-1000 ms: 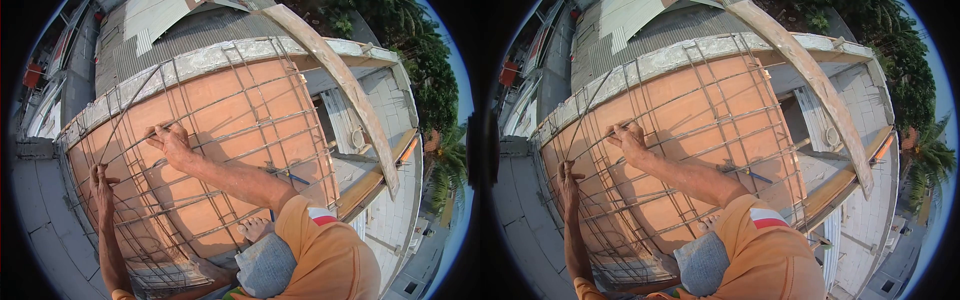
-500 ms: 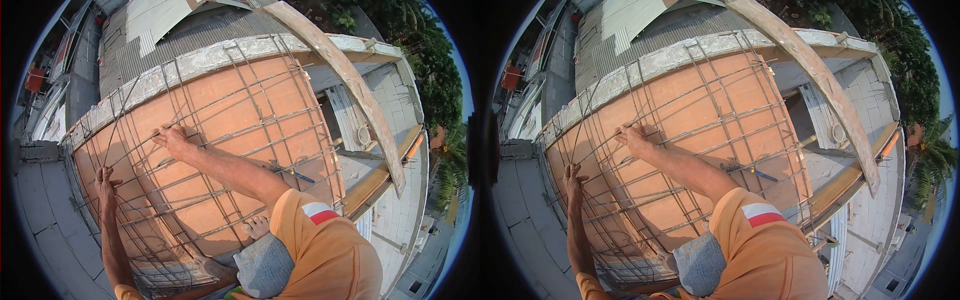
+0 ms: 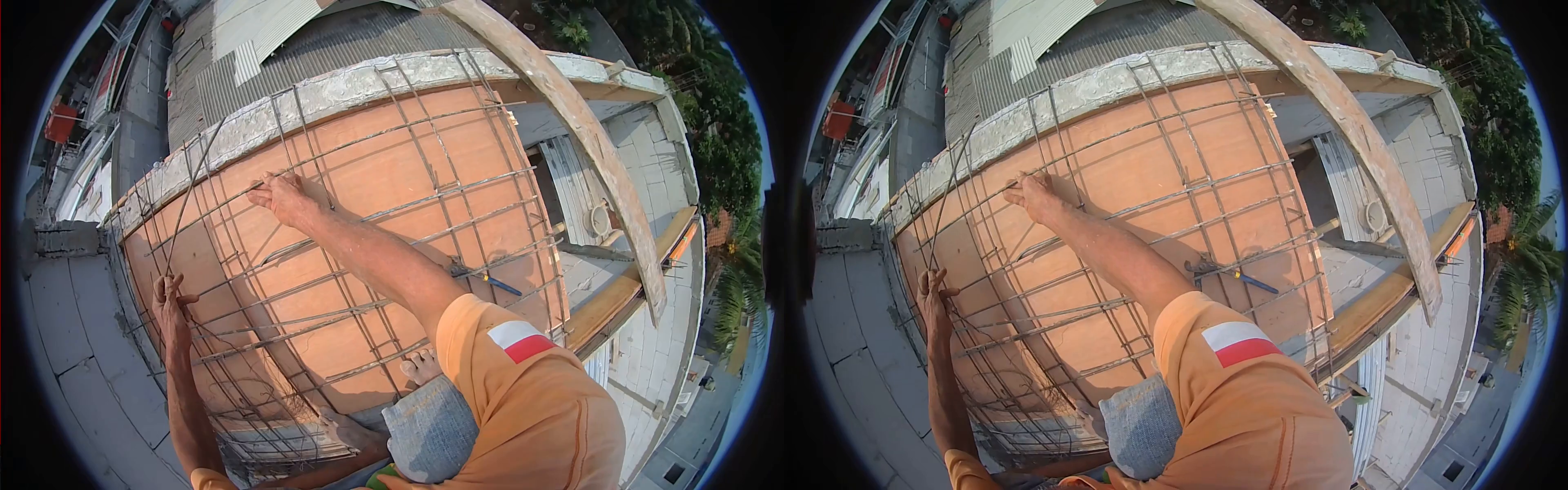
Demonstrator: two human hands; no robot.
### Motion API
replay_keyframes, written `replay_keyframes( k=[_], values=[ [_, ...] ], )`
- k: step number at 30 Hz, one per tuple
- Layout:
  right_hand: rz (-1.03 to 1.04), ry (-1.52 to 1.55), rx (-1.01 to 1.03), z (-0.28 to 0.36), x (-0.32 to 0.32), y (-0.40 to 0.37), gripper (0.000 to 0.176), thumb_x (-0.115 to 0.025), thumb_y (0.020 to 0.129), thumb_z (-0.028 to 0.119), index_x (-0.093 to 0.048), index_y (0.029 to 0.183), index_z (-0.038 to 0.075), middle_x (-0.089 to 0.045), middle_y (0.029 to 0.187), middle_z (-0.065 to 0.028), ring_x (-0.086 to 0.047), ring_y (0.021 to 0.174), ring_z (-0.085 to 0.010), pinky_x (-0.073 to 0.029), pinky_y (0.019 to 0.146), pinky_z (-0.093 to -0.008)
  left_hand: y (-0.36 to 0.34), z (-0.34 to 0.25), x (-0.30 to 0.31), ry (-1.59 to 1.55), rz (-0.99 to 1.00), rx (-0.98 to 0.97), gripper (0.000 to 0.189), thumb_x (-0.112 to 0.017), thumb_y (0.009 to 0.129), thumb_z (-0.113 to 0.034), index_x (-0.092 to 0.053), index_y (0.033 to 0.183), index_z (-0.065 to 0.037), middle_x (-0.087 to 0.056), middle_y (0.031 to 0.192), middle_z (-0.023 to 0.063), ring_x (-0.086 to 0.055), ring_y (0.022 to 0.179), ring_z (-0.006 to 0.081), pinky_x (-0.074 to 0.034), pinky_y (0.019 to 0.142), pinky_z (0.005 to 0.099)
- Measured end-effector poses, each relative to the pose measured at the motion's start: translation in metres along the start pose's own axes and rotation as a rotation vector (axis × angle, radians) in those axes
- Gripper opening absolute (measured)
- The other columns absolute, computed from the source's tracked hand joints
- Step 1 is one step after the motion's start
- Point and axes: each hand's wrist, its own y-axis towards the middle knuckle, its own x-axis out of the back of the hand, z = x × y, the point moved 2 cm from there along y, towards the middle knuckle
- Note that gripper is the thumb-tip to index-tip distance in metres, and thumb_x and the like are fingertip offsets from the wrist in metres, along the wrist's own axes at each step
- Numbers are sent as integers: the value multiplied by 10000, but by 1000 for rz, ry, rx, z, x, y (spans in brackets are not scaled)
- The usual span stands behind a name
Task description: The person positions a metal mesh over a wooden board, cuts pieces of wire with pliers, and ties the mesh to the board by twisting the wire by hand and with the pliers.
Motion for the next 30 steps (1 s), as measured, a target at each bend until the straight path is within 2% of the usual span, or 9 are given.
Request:
replay_keyframes(
  k=[5,7,10,11,16,21,23,29,30],
  values=[
    [39,-16,-70,6,-2,10,341,-411,1052,205,-416,1196,-104,-574,1155,-285,-619,1083,-414,-599,892,-461,-7,-4,6,52,-23,59,349,-546,996,-413,-585,1121,-89,-662,1173,156,-688,639,80,-390,350,154],
    [21,-38,-42,8,-3,12,370,-404,1054,216,-382,1205,-121,-559,1174,-323,-615,1088,-435,-588,910,-471,-13,-13,-1,55,10,0,385,-556,985,-441,-586,1123,-83,-672,1142,145,-682,637,71,-370,352,156],
    [30,-43,-39,8,-2,16,391,-404,1055,240,-360,1221,-111,-543,1201,-352,-631,1059,-435,-611,854,-468,-15,-14,-5,54,-61,109,407,-568,976,-458,-586,1122,-78,-679,1107,130,-677,636,75,-345,372,164],
    [40,-47,-31,7,-3,14,409,-409,1055,248,-349,1228,-118,-547,1191,-362,-632,1057,-441,-610,855,-471,-17,-15,-7,58,-46,84,407,-569,977,-458,-586,1122,-78,-679,1103,126,-672,627,79,-334,385,170],
    [130,-70,-39,5,6,25,440,-420,1053,259,-344,1207,-146,-600,1102,-344,-659,999,-435,-617,836,-463,-17,-14,1,27,-73,105,415,-588,966,-460,-585,1117,-74,-679,1085,120,-660,603,103,-311,420,190],
    [-42,-164,-16,2,-3,20,449,-390,1059,294,-409,1178,-138,-613,1103,-308,-669,991,-398,-617,844,-430,-20,-11,5,-1,-70,104,412,-572,972,-461,-565,1089,-65,-681,1082,139,-655,617,86,-335,411,178],
    [-6,-230,-10,1,-1,21,452,-374,1061,304,-438,1156,-134,-616,1088,-294,-670,988,-387,-614,853,-419,-21,-8,5,-22,-29,117,410,-575,972,-458,-564,1077,-61,-677,1056,110,-649,610,84,-326,418,178],
    [-100,-244,-60,-3,5,38,366,-436,1041,284,-492,1065,-77,-606,1138,-252,-658,1002,-331,-606,870,-427,-33,-8,1,-15,58,131,373,-563,984,-423,-570,1059,-58,-651,1050,112,-629,576,122,-479,587,259],
    [-82,-251,-73,-4,6,41,366,-436,1041,284,-492,1065,-77,-606,1138,-252,-658,1002,-331,-606,870,-427,-33,-7,2,-14,34,133,373,-563,984,-423,-570,1059,-58,-651,1050,112,-629,576,122,-479,587,259]
  ],
)
